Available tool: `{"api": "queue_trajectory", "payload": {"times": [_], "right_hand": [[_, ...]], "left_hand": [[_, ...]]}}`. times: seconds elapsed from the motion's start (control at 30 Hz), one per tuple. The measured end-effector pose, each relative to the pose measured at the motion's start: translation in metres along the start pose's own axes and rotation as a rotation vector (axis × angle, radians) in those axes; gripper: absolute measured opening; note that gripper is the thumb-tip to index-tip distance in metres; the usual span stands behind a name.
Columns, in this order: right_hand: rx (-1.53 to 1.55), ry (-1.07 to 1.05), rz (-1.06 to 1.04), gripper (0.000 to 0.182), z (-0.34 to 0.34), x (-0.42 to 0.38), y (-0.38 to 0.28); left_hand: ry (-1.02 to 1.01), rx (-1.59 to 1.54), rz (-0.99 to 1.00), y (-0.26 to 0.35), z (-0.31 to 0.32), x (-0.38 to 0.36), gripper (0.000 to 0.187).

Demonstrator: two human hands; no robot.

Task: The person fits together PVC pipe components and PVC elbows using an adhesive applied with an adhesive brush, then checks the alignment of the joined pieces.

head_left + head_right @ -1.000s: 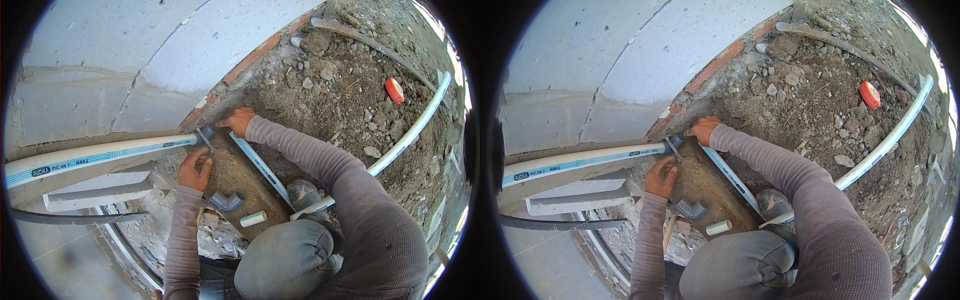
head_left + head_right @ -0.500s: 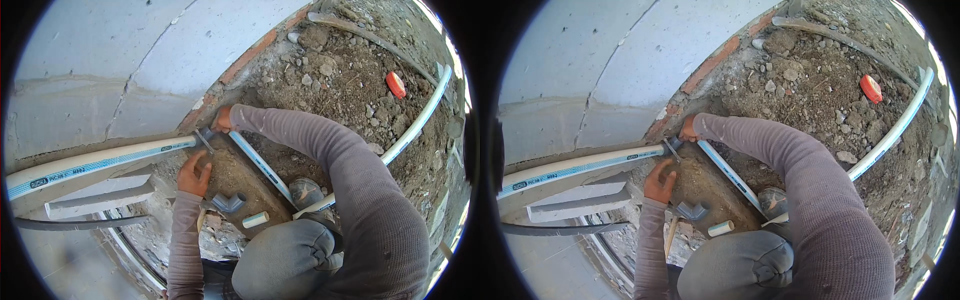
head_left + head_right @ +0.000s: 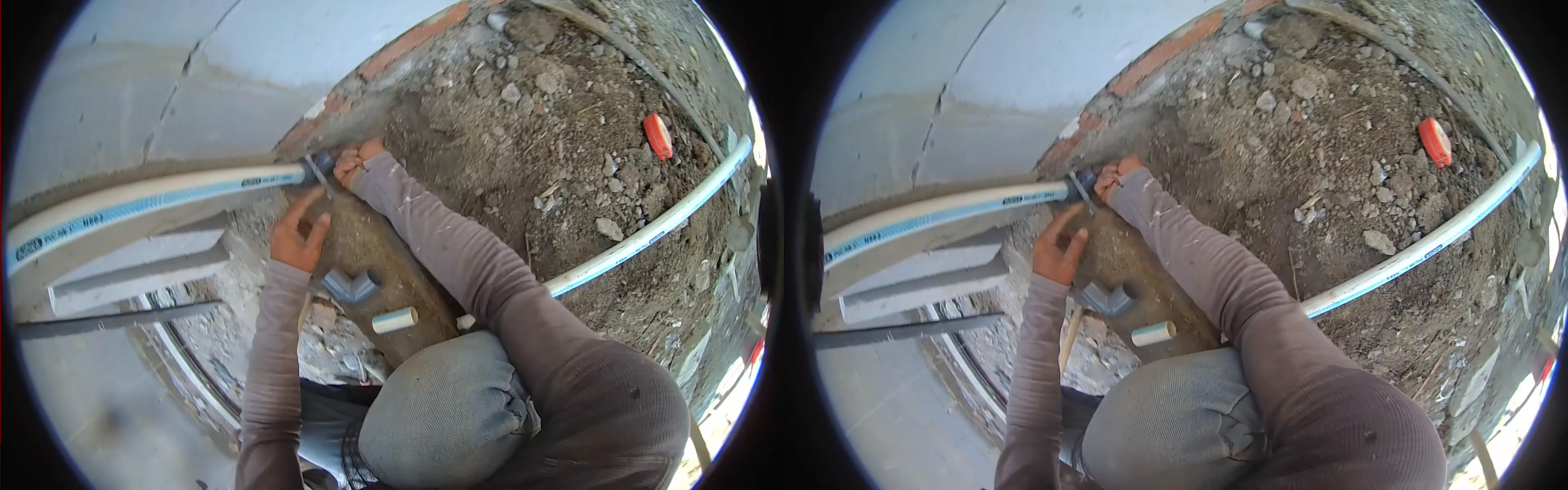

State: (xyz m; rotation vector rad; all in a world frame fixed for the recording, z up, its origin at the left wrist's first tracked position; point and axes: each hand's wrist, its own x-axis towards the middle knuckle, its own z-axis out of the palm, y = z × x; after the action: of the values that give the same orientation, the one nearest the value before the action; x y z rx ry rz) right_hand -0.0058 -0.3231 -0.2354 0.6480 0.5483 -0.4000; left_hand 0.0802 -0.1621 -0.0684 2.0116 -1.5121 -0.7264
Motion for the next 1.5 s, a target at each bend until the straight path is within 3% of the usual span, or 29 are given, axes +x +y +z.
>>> {"api": "queue_trajectory", "payload": {"times": [0.03, 0.1, 0.13, 0.17, 0.23, 0.33, 0.4, 0.5, 0.53, 0.6, 0.63, 0.7, 0.77, 0.87, 0.93, 1.0, 1.03, 1.13, 1.17, 1.23, 1.27, 1.33, 1.37, 1.43, 1.47, 1.5], "right_hand": [[0.041, 0.014, -0.05, 0.033, -0.002, -0.013, 0.008], [-0.072, 0.11, -0.167, 0.026, 0.008, -0.06, 0.007], [-0.172, 0.071, -0.185, 0.023, 0.013, -0.087, 0.002], [-0.28, 0.023, -0.203, 0.021, 0.018, -0.119, -0.001], [-0.557, -0.028, -0.376, 0.017, 0.035, -0.188, 0.009], [-0.751, 0.027, -0.615, 0.023, 0.035, -0.263, 0.032], [-0.841, 0.014, -0.683, 0.027, 0.026, -0.299, 0.043], [-0.942, -0.027, -0.773, 0.033, 0.017, -0.354, 0.057], [-1.089, -0.047, -0.891, 0.033, 0.02, -0.376, 0.063], [-1.254, -0.104, -1.026, 0.034, 0.038, -0.415, 0.073], [-1.418, -0.13, -1.169, 0.035, 0.045, -0.43, 0.074], [-1.804, -0.228, -1.409, 0.037, 0.077, -0.475, 0.104], [-2.122, -0.416, -1.393, 0.039, 0.11, -0.516, 0.162], [-2.652, -0.973, -1.394, 0.049, 0.134, -0.534, 0.23], [-2.821, -1.158, -1.359, 0.055, 0.136, -0.532, 0.267], [-3.17, -1.157, -1.454, 0.06, 0.135, -0.526, 0.3], [-3.179, -1.179, -1.46, 0.06, 0.132, -0.52, 0.309], [-3.173, -1.562, -1.618, 0.038, 0.119, -0.489, 0.308], [-3.177, -1.567, -1.611, 0.038, 0.115, -0.479, 0.305], [-3.161, -1.455, -1.46, 0.028, 0.102, -0.465, 0.306], [-3.169, -1.424, -1.448, 0.028, 0.093, -0.464, 0.313], [-2.799, -0.795, -0.863, 0.019, 0.071, -0.461, 0.328], [-2.791, -0.759, -0.87, 0.019, 0.062, -0.46, 0.333], [-1.953, -0.518, -0.548, 0.02, 0.041, -0.458, 0.343], [-1.557, -0.49, -0.184, 0.024, 0.027, -0.457, 0.34], [-1.529, -0.466, -0.209, 0.024, 0.01, -0.463, 0.344]], "left_hand": [[0.004, 0.008, -0.05, 0.007, -0.006, -0.018, 0.036], [0.287, -0.128, -0.172, 0.021, -0.014, -0.045, 0.035], [0.46, -0.064, -0.165, 0.011, -0.009, -0.066, 0.031], [0.502, -0.08, -0.171, 0.012, -0.004, -0.088, 0.031], [0.385, 0.053, -0.593, 0.025, 0.012, -0.125, 0.038], [0.345, 0.043, -0.627, 0.023, 0.048, -0.135, 0.052], [0.252, 0.235, -0.618, 0.024, 0.057, -0.124, 0.063], [0.235, 0.152, -0.57, 0.029, 0.046, -0.122, 0.054], [0.258, 0.131, -0.564, 0.032, 0.042, -0.13, 0.054], [0.549, -0.124, -0.019, 0.045, 0.025, -0.144, 0.049], [0.564, -0.127, -0.005, 0.05, 0.016, -0.146, 0.049], [0.427, -0.446, 0.178, 0.081, -0.021, -0.153, 0.049], [0.471, -0.513, 0.328, 0.118, -0.063, -0.16, 0.051], [0.525, -0.561, 0.559, 0.146, -0.099, -0.181, 0.059], [0.566, -0.543, 0.672, 0.162, -0.118, -0.201, 0.063], [0.581, -0.407, 0.687, 0.169, -0.135, -0.229, 0.059], [0.572, -0.268, 0.68, 0.171, -0.144, -0.242, 0.055], [0.501, -0.126, 0.786, 0.182, -0.171, -0.276, 0.045], [0.505, -0.129, 0.784, 0.181, -0.172, -0.282, 0.045], [0.329, -0.577, 0.442, 0.181, -0.168, -0.292, 0.045], [0.313, -0.586, 0.438, 0.181, -0.166, -0.293, 0.045], [0.363, -0.649, 0.22, 0.181, -0.16, -0.291, 0.044], [0.336, -0.655, 0.222, 0.179, -0.155, -0.29, 0.044], [0.685, -0.2, 0.68, 0.168, -0.147, -0.288, 0.034], [0.758, -0.061, 0.798, 0.167, -0.146, -0.295, 0.034], [0.72, -0.083, 0.806, 0.16, -0.15, -0.3, 0.034]]}}
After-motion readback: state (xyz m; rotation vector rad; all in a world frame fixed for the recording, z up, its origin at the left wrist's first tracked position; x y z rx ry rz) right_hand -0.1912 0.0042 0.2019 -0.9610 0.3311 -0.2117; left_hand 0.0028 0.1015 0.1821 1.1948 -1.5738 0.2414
